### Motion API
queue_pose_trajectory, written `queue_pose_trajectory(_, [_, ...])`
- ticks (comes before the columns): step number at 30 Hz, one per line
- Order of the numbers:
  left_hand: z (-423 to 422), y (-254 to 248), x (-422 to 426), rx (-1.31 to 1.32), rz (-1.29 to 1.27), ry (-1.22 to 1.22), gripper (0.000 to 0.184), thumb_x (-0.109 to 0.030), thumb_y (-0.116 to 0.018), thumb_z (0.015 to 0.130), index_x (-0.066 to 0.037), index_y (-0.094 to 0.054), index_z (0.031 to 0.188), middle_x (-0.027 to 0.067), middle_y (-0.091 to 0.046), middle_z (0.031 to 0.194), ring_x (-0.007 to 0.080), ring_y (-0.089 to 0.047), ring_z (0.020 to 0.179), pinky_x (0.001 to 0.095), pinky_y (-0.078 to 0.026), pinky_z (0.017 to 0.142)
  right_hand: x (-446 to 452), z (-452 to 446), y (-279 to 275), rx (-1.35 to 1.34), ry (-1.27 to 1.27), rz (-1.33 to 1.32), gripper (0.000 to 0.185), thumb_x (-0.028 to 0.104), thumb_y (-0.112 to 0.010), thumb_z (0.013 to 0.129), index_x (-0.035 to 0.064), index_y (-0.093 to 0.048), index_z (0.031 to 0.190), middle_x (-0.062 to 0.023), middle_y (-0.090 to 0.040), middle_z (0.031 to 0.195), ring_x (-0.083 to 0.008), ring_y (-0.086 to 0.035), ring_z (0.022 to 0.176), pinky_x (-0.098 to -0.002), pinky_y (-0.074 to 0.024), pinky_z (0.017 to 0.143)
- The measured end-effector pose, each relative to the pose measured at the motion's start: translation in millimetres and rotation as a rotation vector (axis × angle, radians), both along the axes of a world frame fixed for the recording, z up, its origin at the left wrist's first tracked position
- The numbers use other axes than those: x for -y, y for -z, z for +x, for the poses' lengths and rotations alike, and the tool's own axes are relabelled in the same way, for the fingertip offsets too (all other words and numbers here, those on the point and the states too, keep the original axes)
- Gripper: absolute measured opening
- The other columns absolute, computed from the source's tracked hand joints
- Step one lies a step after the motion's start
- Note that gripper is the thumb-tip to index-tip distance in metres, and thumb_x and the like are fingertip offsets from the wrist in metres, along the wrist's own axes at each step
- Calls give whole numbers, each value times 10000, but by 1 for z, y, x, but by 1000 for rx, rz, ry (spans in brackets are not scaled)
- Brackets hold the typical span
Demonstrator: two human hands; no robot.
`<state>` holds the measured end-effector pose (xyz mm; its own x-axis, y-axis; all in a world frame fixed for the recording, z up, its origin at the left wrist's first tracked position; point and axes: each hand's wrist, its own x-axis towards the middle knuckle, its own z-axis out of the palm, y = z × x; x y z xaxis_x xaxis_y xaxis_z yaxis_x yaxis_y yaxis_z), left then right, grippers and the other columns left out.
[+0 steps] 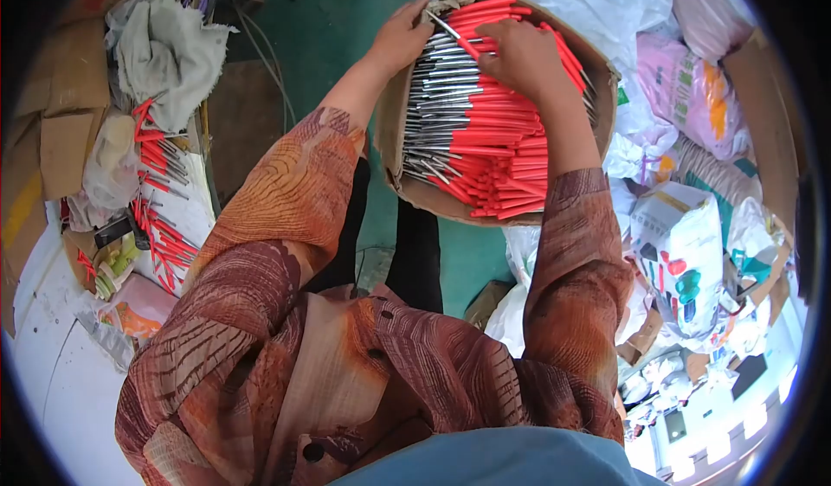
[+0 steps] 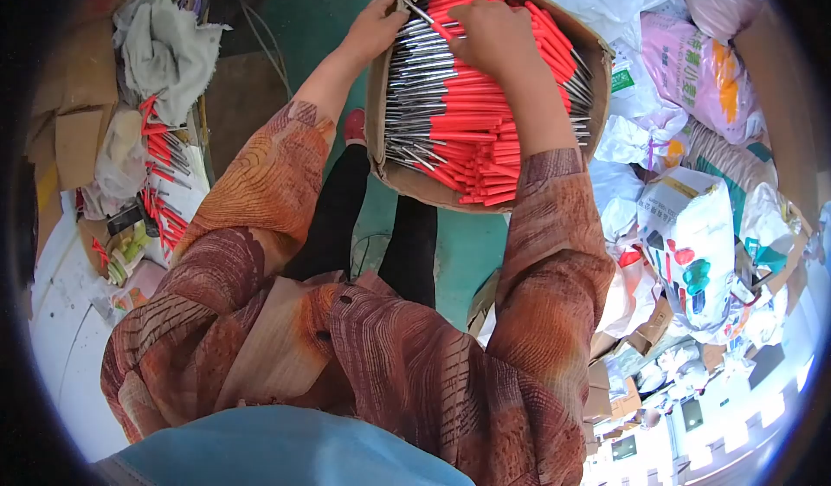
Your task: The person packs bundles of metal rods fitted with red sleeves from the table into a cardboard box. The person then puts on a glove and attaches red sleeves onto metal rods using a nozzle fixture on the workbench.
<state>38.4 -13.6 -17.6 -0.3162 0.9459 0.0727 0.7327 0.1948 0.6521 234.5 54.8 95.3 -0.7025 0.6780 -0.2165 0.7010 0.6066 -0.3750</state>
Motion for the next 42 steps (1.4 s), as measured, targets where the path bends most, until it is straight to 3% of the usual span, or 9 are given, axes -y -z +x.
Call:
queue_pose_trajectory(2, [-4, -2, -2, 541, -166, 0, 525, -298, -625, 784, -114, -527, 1266, 146, -551, 1247, 262, -544, 1126, 324, -429, 922, 7, -14, -4, 89, -40, 177, 281, 206, -638, 708, 180, -682, 984, -56, -626, 1031, -235, -553, 1046, -482, -414, 851])
queue_pose_trajectory(12, [-11, -33, -21, 83, -410, 16, 474, -247, -639, 777, -60, -574, 1208, 102, -650, 1045, 190, -628, 916, 305, -480, 806, -1, -15, 45, 116, -105, 257, 350, 213, -524, 796, 172, -545, 1143, -49, -609, 1107, -241, -527, 1111, -596, -355, 940])
queue_pose_trajectory(14, [-17, -31, -27, -7, -462, 140, 550, -330, -649, 670, -73, -607, 1155, 163, -647, 1040, 315, -618, 962, 365, -482, 859, 5, -4, 48, -4, -111, 359, 344, 233, -532, 801, 196, -552, 1142, -35, -613, 1073, -227, -536, 1088, -598, -356, 932])
queue_pose_trajectory(19, [-67, -1, -33, 85, -326, 429, 507, -300, -644, 688, -45, -622, 1126, 174, -652, 1019, 299, -634, 930, 366, -490, 834, 24, -21, 35, 190, -42, 343, 353, 216, -498, 829, 203, -539, 1179, -65, -589, 1112, -255, -519, 1112, -622, -325, 939])
queue_pose_trajectory(24, [-73, -12, -36, 325, -435, 483, 491, -239, -632, 748, -19, -583, 1185, 93, -656, 875, 148, -611, 779, 288, -484, 719, 54, -66, 45, 431, 3, 274, 428, 218, -472, 847, 230, -490, 1274, -104, -527, 1239, -290, -437, 1215, -633, -262, 983])
queue_pose_trajectory(27, [-69, -11, -38, 333, -452, 468, 497, -249, -628, 751, -15, -582, 1187, 81, -655, 833, 139, -606, 747, 285, -482, 695, 58, -59, 40, 390, 22, 368, 429, 293, -481, 867, 189, -491, 1283, -109, -501, 1286, -289, -414, 1237, -649, -242, 982])
queue_pose_trajectory(31, [-66, -7, -36, 344, -420, 418, 535, -306, -637, 712, -25, -599, 1165, 131, -674, 842, 200, -647, 782, 320, -493, 728, 24, 11, 0, -243, 280, 350, 548, 384, -574, 854, 44, -485, 1275, -157, -530, 1257, -310, -473, 1197, -464, -349, 1006])
queue_pose_trajectory(33, [-66, -3, -37, 319, -413, 446, 495, -283, -637, 762, -33, -586, 1186, 84, -649, 815, 155, -607, 737, 296, -483, 690, 10, 43, 25, -770, 764, -158, 562, 353, -603, 848, -13, -477, 1256, -202, -547, 1215, -347, -502, 1152, -396, -390, 976])
queue_pose_trajectory(42, [-49, -10, -43, 303, -299, 439, 485, -329, -623, 814, -40, -572, 1200, 117, -637, 1058, 191, -598, 959, 305, -466, 830, 42, 2, 82, -289, 461, 403, 513, 366, -536, 883, -59, -481, 1166, -253, -545, 1117, -409, -515, 1027, -463, -406, 886])
